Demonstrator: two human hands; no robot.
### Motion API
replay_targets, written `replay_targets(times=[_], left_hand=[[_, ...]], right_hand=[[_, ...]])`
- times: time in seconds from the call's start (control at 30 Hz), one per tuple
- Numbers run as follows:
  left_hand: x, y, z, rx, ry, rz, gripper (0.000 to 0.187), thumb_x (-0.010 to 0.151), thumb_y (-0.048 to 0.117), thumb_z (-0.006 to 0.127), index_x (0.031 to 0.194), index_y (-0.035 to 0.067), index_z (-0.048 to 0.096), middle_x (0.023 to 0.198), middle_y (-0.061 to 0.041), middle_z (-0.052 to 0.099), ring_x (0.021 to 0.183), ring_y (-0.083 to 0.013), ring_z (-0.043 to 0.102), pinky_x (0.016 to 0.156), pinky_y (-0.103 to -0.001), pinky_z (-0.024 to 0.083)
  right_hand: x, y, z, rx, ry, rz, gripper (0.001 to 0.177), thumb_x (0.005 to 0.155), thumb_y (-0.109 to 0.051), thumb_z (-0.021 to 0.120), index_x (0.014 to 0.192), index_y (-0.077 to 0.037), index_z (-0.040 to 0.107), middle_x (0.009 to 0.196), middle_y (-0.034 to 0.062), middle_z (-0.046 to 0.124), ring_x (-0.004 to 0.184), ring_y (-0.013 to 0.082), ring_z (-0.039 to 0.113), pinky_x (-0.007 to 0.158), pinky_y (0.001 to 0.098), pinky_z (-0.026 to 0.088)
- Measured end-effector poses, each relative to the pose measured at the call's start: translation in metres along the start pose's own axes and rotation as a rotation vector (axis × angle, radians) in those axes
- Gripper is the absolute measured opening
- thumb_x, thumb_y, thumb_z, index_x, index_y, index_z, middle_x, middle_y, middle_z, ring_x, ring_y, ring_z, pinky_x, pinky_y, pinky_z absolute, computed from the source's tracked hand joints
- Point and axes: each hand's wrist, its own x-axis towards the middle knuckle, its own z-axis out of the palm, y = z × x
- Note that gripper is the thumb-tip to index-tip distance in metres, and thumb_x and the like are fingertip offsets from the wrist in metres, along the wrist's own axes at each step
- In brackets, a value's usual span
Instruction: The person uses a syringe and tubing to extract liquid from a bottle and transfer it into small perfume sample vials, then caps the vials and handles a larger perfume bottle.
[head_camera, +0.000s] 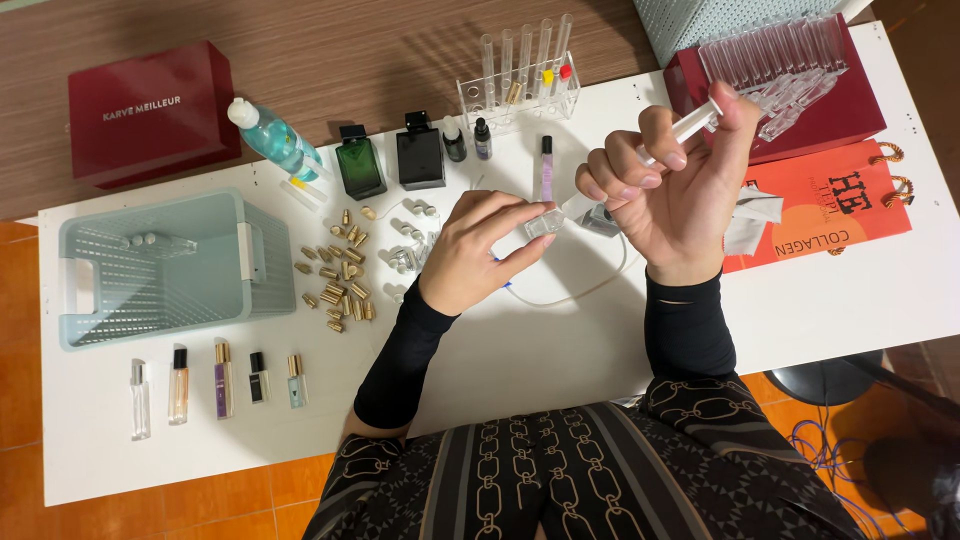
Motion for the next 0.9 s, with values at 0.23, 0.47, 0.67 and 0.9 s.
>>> replay_targets(times=[0.23, 0.47, 0.67, 0.9], left_hand=[[0.0, -0.001, 0.001, -0.036, -0.01, -0.015, 0.028, 0.091, 0.02, 0.082, 0.117, 0.012, 0.074, 0.102, -0.002, 0.069, 0.1, -0.0225, 0.064, 0.089, -0.035, 0.055], [0.0, -0.001, 0.002, -0.072, -0.037, -0.042, 0.029, 0.091, 0.019, 0.082, 0.119, 0.012, 0.074, 0.102, -0.002, 0.069, 0.098, -0.0221, 0.065, 0.086, -0.034, 0.056], [-0.001, -0.002, 0.003, -0.094, -0.042, -0.039, 0.03, 0.091, 0.019, 0.082, 0.119, 0.011, 0.073, 0.103, -0.003, 0.07, 0.099, -0.0222, 0.066, 0.086, -0.034, 0.056], [-0.002, -0.003, 0.003, -0.119, -0.053, -0.036, 0.03, 0.092, 0.019, 0.082, 0.12, 0.01, 0.073, 0.103, -0.004, 0.07, 0.098, -0.0219, 0.067, 0.085, -0.034, 0.056]], right_hand=[[0.0, 0.003, 0.004, -0.144, -0.009, -0.033, 0.063, 0.109, -0.057, 0.038, 0.065, -0.013, 0.03, 0.058, 0.002, 0.03, 0.058, 0.0178, 0.032, 0.066, 0.0306, 0.03], [0.002, 0.006, 0.01, -0.166, -0.021, -0.058, 0.053, 0.115, -0.042, 0.036, 0.07, -0.014, 0.033, 0.06, 0.0007, 0.032, 0.059, 0.016, 0.034, 0.071, 0.0322, 0.034], [0.0, 0.008, 0.017, -0.202, -0.038, -0.073, 0.043, 0.118, -0.031, 0.035, 0.078, -0.015, 0.037, 0.065, 0.0006, 0.036, 0.064, 0.0149, 0.037, 0.074, 0.0333, 0.036], [-0.002, 0.007, 0.027, -0.32, -0.069, -0.102, 0.013, 0.114, -0.021, 0.039, 0.105, -0.012, 0.044, 0.067, -0.0008, 0.037, 0.064, 0.014, 0.04, 0.072, 0.033, 0.035]])
